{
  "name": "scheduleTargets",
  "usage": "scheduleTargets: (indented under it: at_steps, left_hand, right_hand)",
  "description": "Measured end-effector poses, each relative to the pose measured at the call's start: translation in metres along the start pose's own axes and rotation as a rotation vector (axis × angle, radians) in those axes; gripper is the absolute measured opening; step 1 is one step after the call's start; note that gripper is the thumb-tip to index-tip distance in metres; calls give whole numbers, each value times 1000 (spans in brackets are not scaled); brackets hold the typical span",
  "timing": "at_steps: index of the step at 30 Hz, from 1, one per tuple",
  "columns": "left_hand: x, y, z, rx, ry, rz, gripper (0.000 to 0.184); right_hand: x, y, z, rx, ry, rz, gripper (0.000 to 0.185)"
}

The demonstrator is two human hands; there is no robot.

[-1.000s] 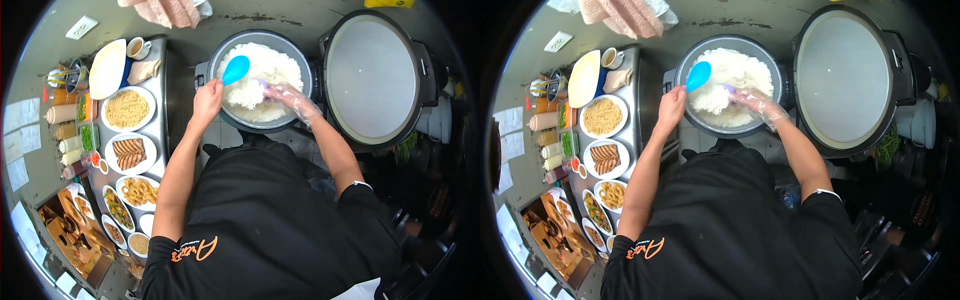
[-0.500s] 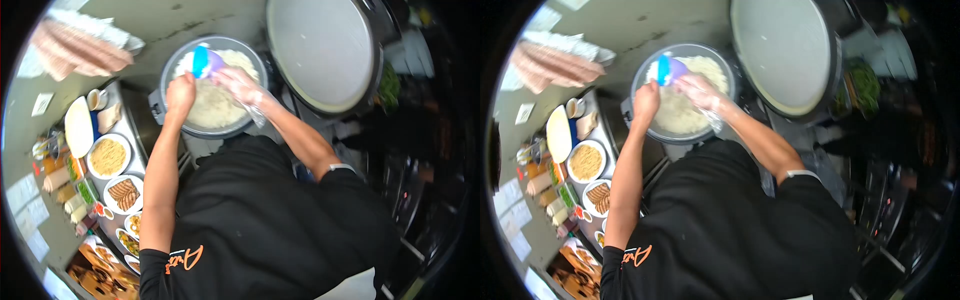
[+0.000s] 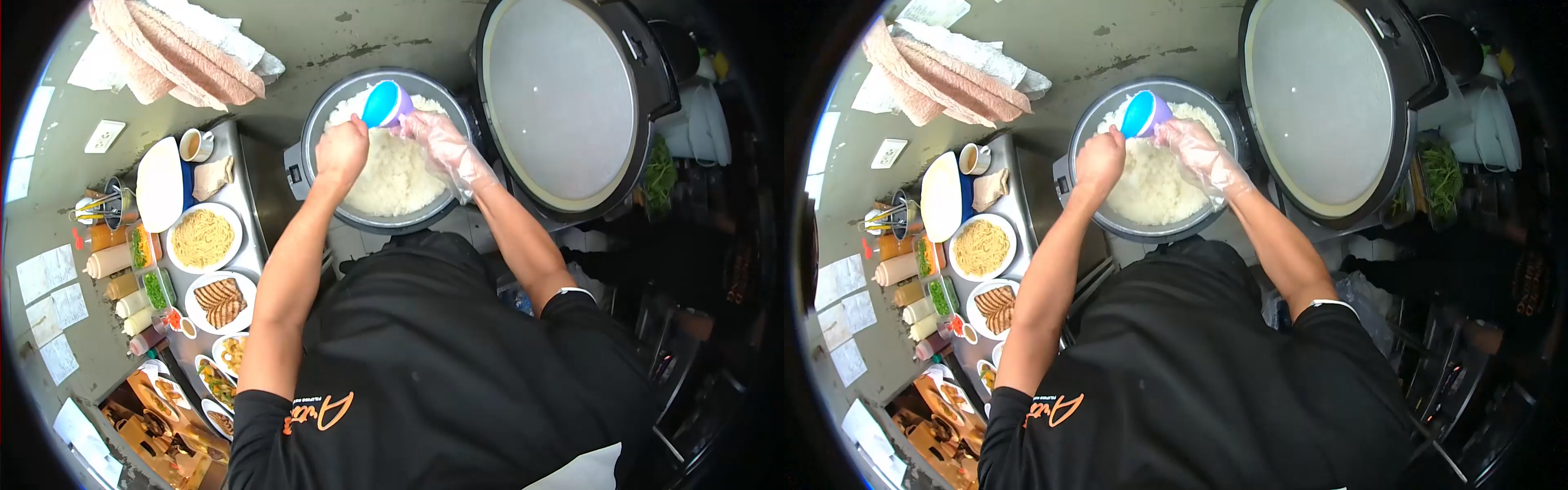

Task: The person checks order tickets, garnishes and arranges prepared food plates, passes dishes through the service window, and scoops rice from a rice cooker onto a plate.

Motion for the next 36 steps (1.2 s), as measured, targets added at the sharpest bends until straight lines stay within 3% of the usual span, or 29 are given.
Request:
scheduleTargets:
  at_steps: [4, 6, 11, 14, 15, 17, 18, 19, 20, 22, 24, 26, 27, 28, 29, 31, 32, 33, 35, 36]
  left_hand:
    - [2, 4, -8, -6, 50, 2, 58]
    - [2, -3, 7, -17, 42, 4, 57]
    - [23, -15, -18, 36, 123, 3, 52]
    - [9, -27, 1, -1, 118, -27, 49]
    - [14, -45, 1, 19, 120, -51, 44]
    - [26, -88, 6, -66, -174, -10, 33]
    - [28, -105, 10, -131, -85, -92, 40]
    - [15, -100, 16, -228, -139, 162, 53]
    - [-5, -95, 14, -329, -221, 297, 49]
    - [-64, -39, 7, -263, -296, 382, 41]
    - [-155, 15, -13, -377, -290, 412, 36]
    - [-235, 11, -66, -516, -139, 601, 36]
    - [-283, 7, -96, -469, 64, 616, 32]
    - [-339, -3, -129, -520, 278, 707, 28]
    - [-402, -25, -167, -377, 490, 888, 22]
    - [-535, -48, -215, -446, 1128, 996, 15]
    - [-601, -83, -236, -471, 1419, 1010, 21]
    - [-658, -123, -258, -358, 1609, 949, 29]
    - [-735, -172, -281, -367, 1851, 965, 38]
    - [-757, -202, -297, -833, 1874, 1147, 43]
  right_hand:
    - [-15, -1, 1, 126, -108, -19, 22]
    - [-2, 8, 12, 133, -11, -116, 27]
    - [-33, 28, 25, 94, -59, -75, 33]
    - [-33, 38, 28, 199, -194, 14, 28]
    - [-31, 45, 21, 243, -99, -10, 22]
    - [-45, 61, 18, 189, -48, -3, 27]
    - [-61, 64, 6, 129, -17, 34, 32]
    - [-63, 89, 27, 176, -19, -36, 34]
    - [-66, 84, 21, 205, -76, -62, 36]
    - [-69, 65, 8, 160, -204, 18, 41]
    - [-57, 21, 11, 277, -297, -364, 35]
    - [-53, -32, 26, 154, -349, -463, 35]
    - [-68, -93, 27, 298, -499, -609, 26]
    - [-80, -141, 32, 254, -576, -715, 31]
    - [-99, -190, 45, 158, -659, -822, 35]
    - [-148, -280, 75, -46, -808, -1036, 45]
    - [-166, -312, 110, -94, -881, -1053, 47]
    - [-193, -361, 131, -159, -803, -1257, 36]
    - [-265, -447, 162, -108, -789, -1418, 31]
    - [-287, -487, 171, -461, -459, -1668, 32]
Point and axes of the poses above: each hand's wrist, its own x-axis towards the middle knuckle, its own y-axis out of the back of the hand, z = x × y, the point moved 8 cm from there along x, towards the middle knuckle, and after that the axes turned 7 degrees about x, right-handed, at the moved point
